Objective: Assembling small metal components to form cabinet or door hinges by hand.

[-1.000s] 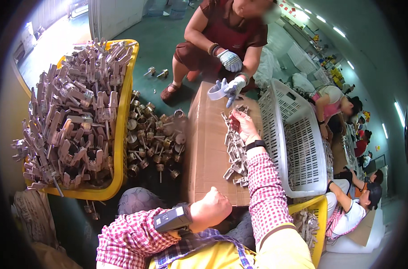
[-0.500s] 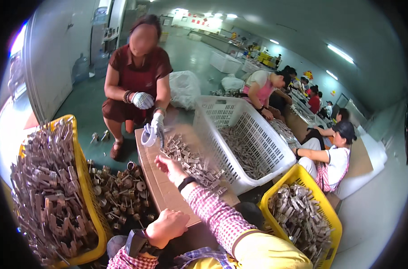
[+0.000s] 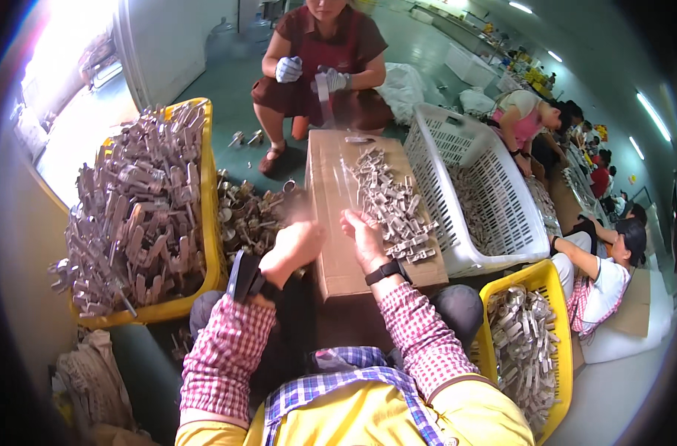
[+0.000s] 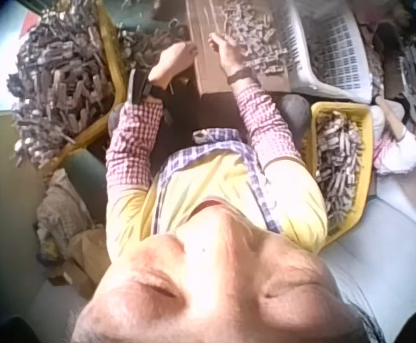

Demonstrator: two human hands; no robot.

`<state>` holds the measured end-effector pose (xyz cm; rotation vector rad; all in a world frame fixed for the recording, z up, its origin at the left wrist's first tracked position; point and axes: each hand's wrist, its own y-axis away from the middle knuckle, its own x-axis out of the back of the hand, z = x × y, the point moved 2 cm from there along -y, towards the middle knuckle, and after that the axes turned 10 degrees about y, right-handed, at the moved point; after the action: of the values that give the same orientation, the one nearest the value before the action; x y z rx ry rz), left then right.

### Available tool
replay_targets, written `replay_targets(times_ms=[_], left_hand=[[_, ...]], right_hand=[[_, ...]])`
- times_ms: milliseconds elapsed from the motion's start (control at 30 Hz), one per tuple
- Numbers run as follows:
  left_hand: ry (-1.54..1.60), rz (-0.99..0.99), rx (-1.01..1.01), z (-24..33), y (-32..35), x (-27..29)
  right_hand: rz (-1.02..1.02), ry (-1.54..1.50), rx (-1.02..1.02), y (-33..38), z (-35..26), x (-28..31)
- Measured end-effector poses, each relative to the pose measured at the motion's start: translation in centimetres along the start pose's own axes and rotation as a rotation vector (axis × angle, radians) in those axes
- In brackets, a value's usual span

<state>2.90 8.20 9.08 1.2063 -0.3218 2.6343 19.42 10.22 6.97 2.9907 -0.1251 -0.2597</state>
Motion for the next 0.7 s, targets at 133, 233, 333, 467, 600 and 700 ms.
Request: replay_targets(times_ms=[133, 233, 333, 467, 600, 700], left_hand=[[1.281, -0.017, 0.442, -0.6, -0.3, -2.3], [1.369, -0.042, 0.38, 1.3, 0.9, -2.9], [1.324, -0.041, 0.355, 1.5, 1.7, -3.1], [1.331, -0.045, 0.439, 1.9, 3.0, -3.7], [1.378, -0.006, 0.209, 1.5, 5.3, -5.4], [1.303, 0.042, 0.33, 1.8, 7.1, -6.4]], right_hand=[[-0.005, -0.039, -0.004, 2.6, 1.9, -0.7], [-0.028, -0.052, 0.055, 3.8, 2.5, -0.4], [-0.002, 0.047, 0.095, 5.6, 3.0, -0.5], [-0.032, 0.017, 0.017, 8.5, 3.2, -0.4], [-0.106, 0.233, 0.036, 10.6, 3.5, 1.2], [-0.304, 0.751, 0.176, 12.2, 4.2, 4.4]])
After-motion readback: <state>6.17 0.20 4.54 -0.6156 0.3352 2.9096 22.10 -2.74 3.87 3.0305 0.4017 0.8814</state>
